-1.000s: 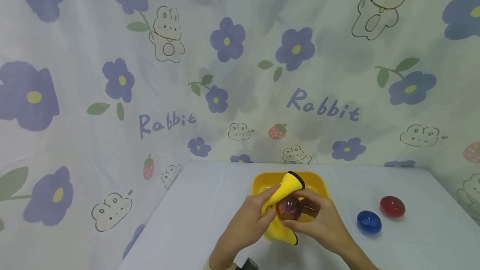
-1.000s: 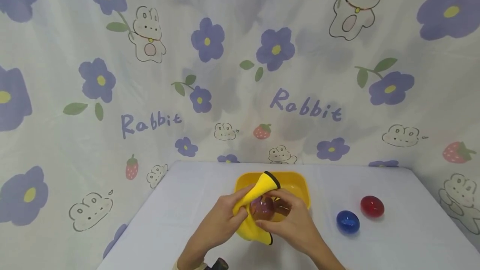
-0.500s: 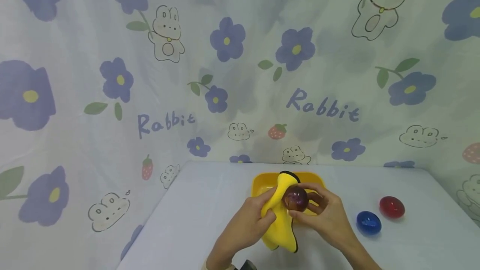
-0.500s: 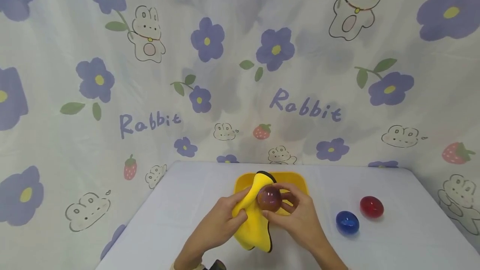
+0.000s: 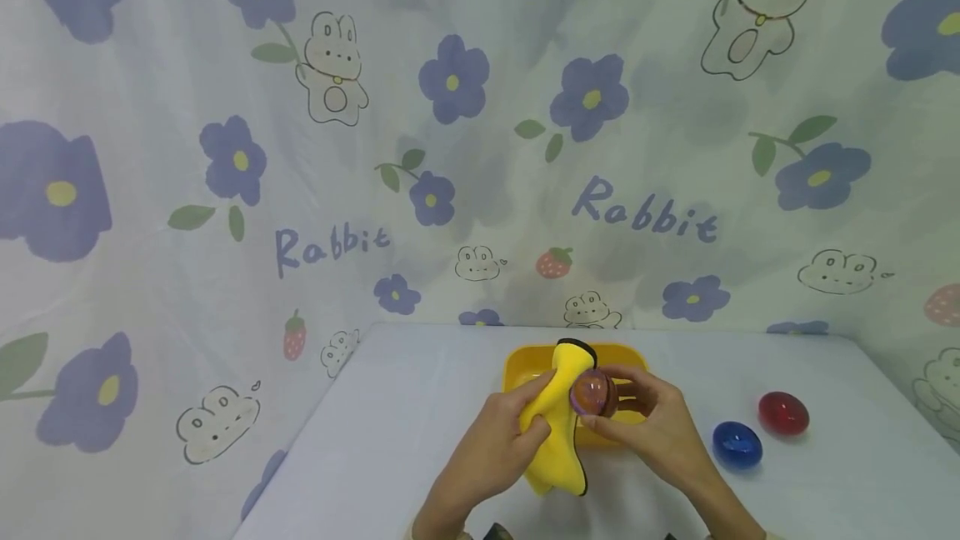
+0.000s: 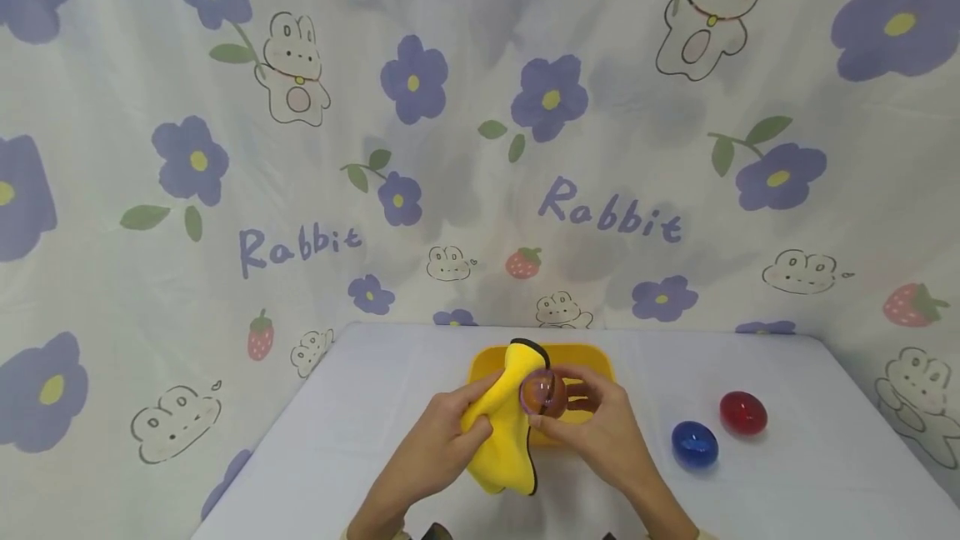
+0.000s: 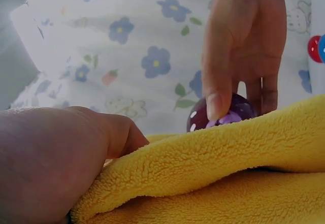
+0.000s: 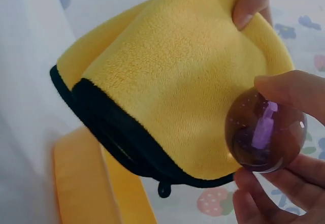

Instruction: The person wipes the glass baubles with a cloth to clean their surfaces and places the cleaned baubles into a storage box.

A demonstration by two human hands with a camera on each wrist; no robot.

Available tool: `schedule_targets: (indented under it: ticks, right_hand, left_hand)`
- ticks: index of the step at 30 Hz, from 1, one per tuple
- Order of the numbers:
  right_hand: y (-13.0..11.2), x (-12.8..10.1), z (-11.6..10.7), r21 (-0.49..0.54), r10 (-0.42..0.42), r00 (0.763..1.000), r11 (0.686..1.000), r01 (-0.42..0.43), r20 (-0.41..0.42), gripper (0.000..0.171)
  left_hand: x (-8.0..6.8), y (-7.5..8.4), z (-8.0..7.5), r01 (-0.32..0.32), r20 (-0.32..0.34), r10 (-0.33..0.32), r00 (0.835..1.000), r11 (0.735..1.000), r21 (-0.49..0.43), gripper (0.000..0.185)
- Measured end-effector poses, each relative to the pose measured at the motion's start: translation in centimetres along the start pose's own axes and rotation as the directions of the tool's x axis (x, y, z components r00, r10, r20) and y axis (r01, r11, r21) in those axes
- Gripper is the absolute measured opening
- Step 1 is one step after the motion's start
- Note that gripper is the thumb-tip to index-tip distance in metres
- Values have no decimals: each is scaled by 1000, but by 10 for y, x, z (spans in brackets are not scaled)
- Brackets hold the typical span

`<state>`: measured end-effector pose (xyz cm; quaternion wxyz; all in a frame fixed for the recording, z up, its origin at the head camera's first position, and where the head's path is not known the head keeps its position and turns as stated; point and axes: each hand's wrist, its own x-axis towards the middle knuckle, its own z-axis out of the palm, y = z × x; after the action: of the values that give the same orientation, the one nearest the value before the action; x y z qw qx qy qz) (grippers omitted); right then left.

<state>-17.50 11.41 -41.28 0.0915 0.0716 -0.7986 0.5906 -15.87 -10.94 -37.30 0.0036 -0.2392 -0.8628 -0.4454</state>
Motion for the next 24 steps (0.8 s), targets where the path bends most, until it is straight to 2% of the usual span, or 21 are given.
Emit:
schedule_targets:
  ticks: [9, 17, 24]
  right_hand:
    - [1, 0, 2, -19, 56, 994, 998, -54, 97, 57]
    - [-1, -8, 5, -6, -48, 987, 999, 49, 152, 55]
    - [-5, -12, 9, 20, -63, 984, 998, 60, 169, 55]
  left_hand:
    - [0, -1, 1, -47, -40, 46, 998, 999, -5, 56]
    - [0, -2, 2, -75, -50, 75, 996, 997, 1, 54]
    - [1, -3, 1, -69, -33, 69, 997, 998, 9, 52]
